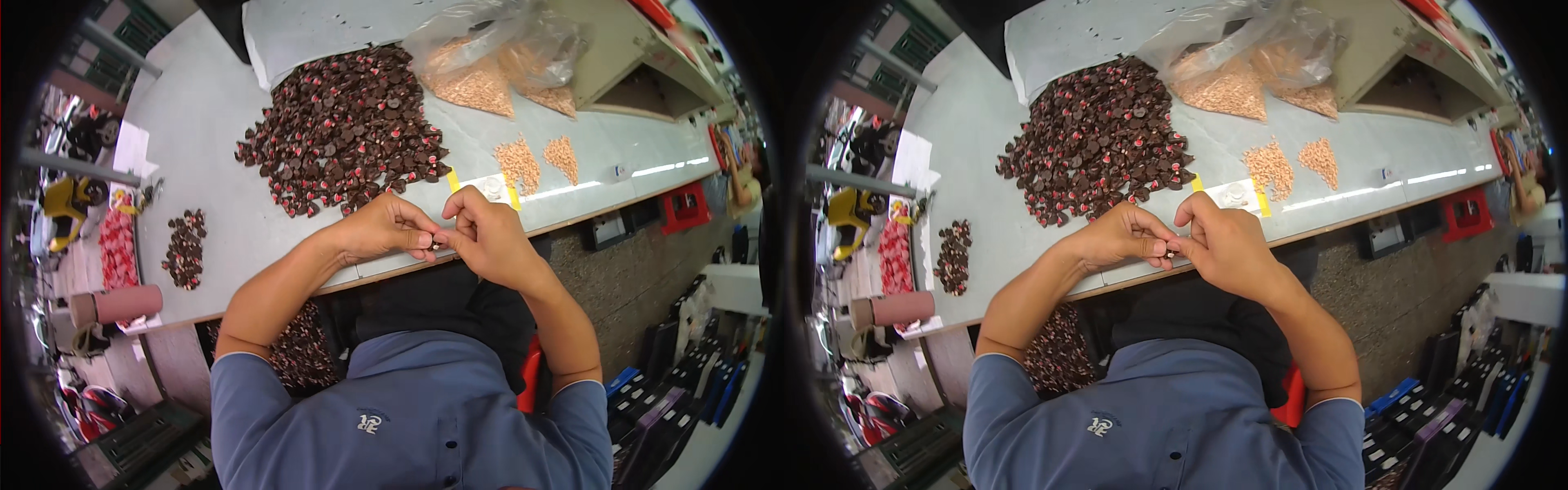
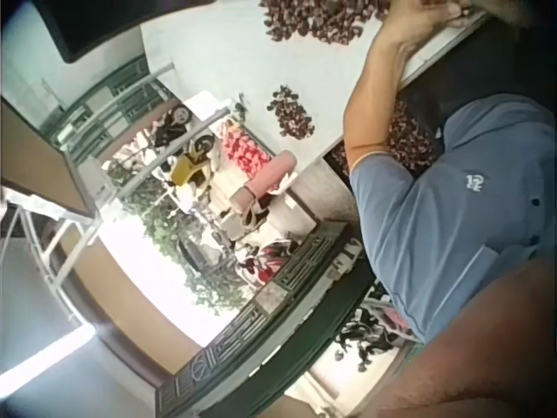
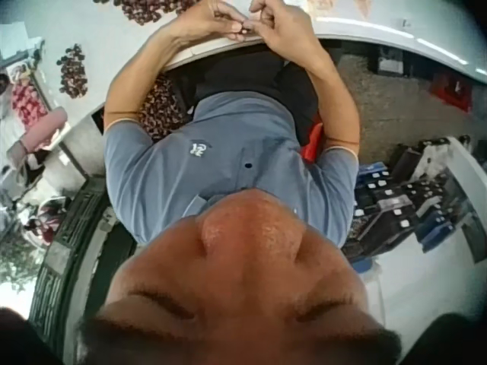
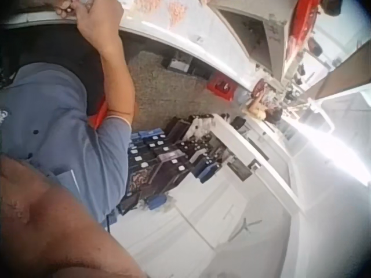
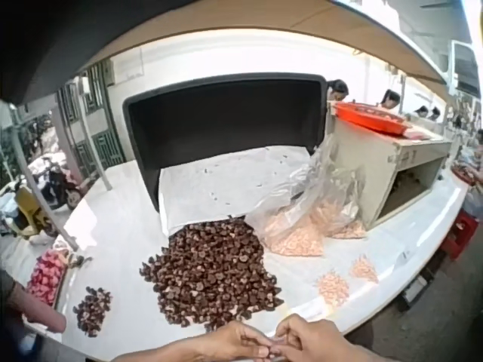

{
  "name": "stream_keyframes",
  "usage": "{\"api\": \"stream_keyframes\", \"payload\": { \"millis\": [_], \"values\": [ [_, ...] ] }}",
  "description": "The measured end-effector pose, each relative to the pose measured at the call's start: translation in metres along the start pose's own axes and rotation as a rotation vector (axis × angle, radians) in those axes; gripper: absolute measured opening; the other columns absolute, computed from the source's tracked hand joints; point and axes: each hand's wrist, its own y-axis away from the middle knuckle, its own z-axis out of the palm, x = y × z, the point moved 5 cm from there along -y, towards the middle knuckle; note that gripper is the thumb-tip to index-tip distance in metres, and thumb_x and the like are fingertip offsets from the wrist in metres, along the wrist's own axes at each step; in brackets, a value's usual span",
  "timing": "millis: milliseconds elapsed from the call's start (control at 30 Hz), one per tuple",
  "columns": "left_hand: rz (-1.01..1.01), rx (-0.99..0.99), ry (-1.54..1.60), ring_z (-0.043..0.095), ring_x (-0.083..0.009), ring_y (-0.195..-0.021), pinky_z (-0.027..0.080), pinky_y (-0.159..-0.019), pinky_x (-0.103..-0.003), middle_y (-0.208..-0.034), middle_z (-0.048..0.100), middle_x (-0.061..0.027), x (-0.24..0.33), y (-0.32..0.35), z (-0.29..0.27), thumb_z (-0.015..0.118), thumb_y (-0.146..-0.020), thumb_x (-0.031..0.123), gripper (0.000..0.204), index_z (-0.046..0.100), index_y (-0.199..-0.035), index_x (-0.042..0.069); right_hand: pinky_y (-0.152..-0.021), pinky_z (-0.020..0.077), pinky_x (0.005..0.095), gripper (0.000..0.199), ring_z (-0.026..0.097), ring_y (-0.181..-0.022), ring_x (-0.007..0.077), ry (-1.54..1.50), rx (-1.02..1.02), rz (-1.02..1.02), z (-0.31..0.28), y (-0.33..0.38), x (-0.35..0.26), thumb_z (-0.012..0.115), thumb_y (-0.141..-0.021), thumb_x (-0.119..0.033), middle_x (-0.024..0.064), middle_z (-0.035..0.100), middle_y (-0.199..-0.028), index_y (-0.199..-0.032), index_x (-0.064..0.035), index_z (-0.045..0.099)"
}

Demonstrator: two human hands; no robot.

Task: Sorting small plastic components into groups based on color or type on a workbench in a factory.

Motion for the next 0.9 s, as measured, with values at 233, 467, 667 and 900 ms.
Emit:
{"api": "stream_keyframes", "payload": {
  "millis": [233, 467, 667, 900],
  "values": [
    [-0.023, -0.002, -0.043, 0.07, -0.0187, -0.088, 0.055, -0.073, -0.027, -0.108, 0.071, -0.0147, 0.01, -0.004, 0.004, 0.07, -0.089, 0.009, 0.026, 0.068, -0.112, -0.003, -0.06, 0.037, 0.0174, 0.01, 0.048, -0.065, 0.0013, -0.578, 0.602, 0.081, -0.033, 0.031, 0.065, 0.061, -0.093, -0.007, -0.0058, 0.056, -0.073, -0.101, -0.0051, 0.055],
    [0.15, 0.054, -0.099, 0.07, -0.0181, -0.09, 0.052, -0.067, -0.024, -0.117, 0.068, -0.0146, 0.03, 0.017, -0.005, 0.069, -0.091, 0.015, 0.031, 0.064, -0.115, -0.003, -0.067, 0.0409, 0.0197, 0.009, 0.051, -0.075, 0.0038, -0.241, 0.815, -0.038, -0.042, 0.044, 0.077, 0.061, -0.095, -0.009, -0.002, 0.058, -0.085, -0.101, -0.0039, 0.057],
    [0.618, 0.776, -0.579, 0.066, -0.0185, -0.092, 0.051, -0.073, -0.029, -0.103, 0.068, -0.0067, 0.063, 0.086, -0.06, 0.068, -0.091, 0.017, 0.027, 0.064, -0.113, 0.002, -0.059, 0.0345, 0.0206, 0.007, 0.043, -0.066, 0.0028, -0.005, 0.821, -0.098, -0.058, 0.048, 0.106, 0.058, -0.097, -0.009, -0.0038, 0.051, -0.074, -0.099, -0.0022, 0.056],
    [0.357, 1.467, -1.756, 0.054, -0.0344, -0.117, 0.04, -0.096, -0.049, -0.098, 0.07, -0.009, 0.037, 0.219, -0.136, 0.069, -0.08, 0.01, 0.033, 0.066, -0.113, 0.008, -0.057, 0.0313, 0.0199, 0.009, 0.04, -0.063, 0.0023, -0.058, 0.825, -0.115, -0.055, 0.032, 0.12, 0.059, -0.097, -0.01, -0.0051, 0.048, -0.072, -0.098, -0.0019, 0.056]
  ]
}}
